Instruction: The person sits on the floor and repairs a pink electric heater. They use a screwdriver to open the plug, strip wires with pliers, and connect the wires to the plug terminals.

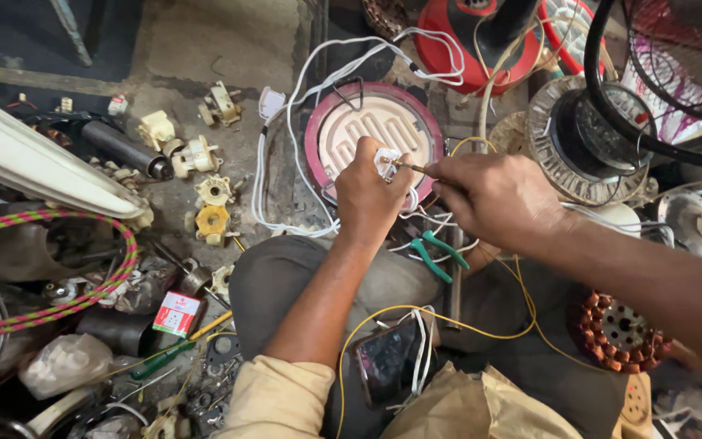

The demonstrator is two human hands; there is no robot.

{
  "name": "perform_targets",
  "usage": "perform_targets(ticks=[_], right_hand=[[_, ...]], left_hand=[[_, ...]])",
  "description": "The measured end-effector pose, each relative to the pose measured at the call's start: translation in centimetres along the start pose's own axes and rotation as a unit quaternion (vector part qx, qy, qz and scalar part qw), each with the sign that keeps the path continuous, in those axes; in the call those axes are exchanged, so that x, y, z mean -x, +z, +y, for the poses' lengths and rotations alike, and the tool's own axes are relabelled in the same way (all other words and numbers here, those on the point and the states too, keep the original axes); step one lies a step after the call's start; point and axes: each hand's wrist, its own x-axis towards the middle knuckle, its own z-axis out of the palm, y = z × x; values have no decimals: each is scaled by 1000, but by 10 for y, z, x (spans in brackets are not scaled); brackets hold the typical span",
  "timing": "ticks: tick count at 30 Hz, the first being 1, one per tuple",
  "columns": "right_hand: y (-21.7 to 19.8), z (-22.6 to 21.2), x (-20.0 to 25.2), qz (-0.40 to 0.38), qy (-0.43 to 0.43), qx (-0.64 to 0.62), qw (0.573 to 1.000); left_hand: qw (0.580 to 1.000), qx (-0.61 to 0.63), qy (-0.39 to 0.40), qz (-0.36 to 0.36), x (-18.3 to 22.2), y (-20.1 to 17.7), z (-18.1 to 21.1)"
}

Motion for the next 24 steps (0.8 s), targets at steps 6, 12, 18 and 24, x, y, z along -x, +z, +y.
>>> perform_targets(ticks=[6, 12, 18, 24], right_hand=[[3, 13, 3, -108, 251, -159, 949], [34, 41, 5, -136, 427, -557, 699], [85, 24, 102, -20, 88, -155, 984], [162, 50, 124, -95, 120, -8, 988]], left_hand=[[998, 1, 59, 15, 3, 1, -5], [991, -64, 111, 37, -8, -1, -7], [974, 225, 33, 4, -8, -14, -22], [928, 364, -66, -48, -6, -14, -30]])
